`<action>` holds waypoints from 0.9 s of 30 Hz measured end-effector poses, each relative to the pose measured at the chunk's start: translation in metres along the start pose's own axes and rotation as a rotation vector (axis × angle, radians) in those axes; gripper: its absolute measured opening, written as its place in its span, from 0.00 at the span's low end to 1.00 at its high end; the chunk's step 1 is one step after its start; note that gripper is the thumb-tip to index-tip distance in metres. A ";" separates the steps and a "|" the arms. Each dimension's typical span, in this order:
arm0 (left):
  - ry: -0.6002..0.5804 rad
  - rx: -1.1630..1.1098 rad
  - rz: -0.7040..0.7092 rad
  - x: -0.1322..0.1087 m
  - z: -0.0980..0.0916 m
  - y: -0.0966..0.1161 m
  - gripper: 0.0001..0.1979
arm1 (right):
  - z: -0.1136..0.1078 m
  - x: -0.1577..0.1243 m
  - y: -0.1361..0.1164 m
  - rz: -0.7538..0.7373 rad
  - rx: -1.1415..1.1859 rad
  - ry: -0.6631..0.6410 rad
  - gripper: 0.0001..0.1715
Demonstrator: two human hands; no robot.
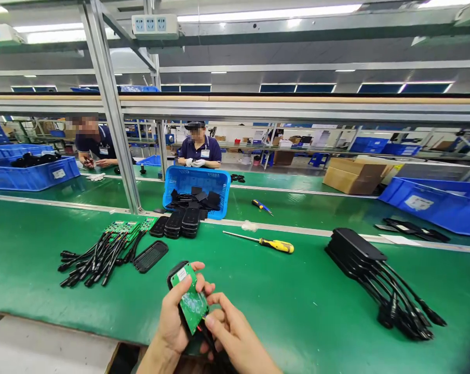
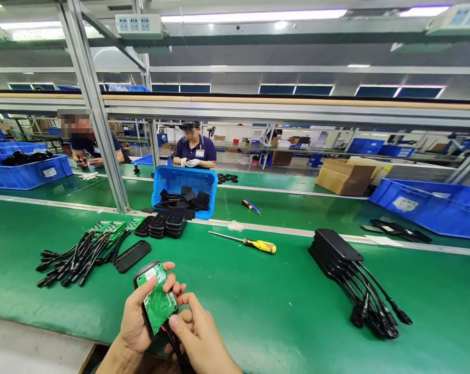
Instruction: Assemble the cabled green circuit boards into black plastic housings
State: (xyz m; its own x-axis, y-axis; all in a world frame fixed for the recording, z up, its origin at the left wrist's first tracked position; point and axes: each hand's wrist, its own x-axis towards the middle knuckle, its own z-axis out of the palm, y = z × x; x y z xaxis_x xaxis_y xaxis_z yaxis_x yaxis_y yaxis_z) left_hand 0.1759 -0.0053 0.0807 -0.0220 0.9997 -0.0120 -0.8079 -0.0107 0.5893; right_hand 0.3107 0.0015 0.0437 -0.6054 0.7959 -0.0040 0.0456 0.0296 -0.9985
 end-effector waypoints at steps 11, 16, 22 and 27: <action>0.228 -0.002 0.197 -0.024 0.016 -0.010 0.18 | 0.014 -0.034 0.001 -0.690 -0.776 0.458 0.22; 0.256 -0.081 0.203 -0.030 0.021 -0.013 0.16 | 0.012 -0.037 0.000 -0.631 -0.597 0.424 0.25; 0.076 -0.118 0.340 -0.032 0.021 -0.020 0.15 | 0.017 -0.046 0.011 0.041 0.157 0.245 0.24; -0.091 -0.152 0.350 -0.033 0.019 -0.024 0.16 | 0.019 -0.046 0.007 0.230 0.384 0.204 0.28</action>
State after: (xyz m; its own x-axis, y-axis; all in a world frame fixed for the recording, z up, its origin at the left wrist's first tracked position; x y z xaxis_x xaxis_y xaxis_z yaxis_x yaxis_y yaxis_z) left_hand 0.2072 -0.0373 0.0820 -0.2647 0.9330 0.2438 -0.8390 -0.3475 0.4186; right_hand 0.3232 -0.0464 0.0361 -0.4444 0.8589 -0.2547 -0.1596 -0.3557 -0.9209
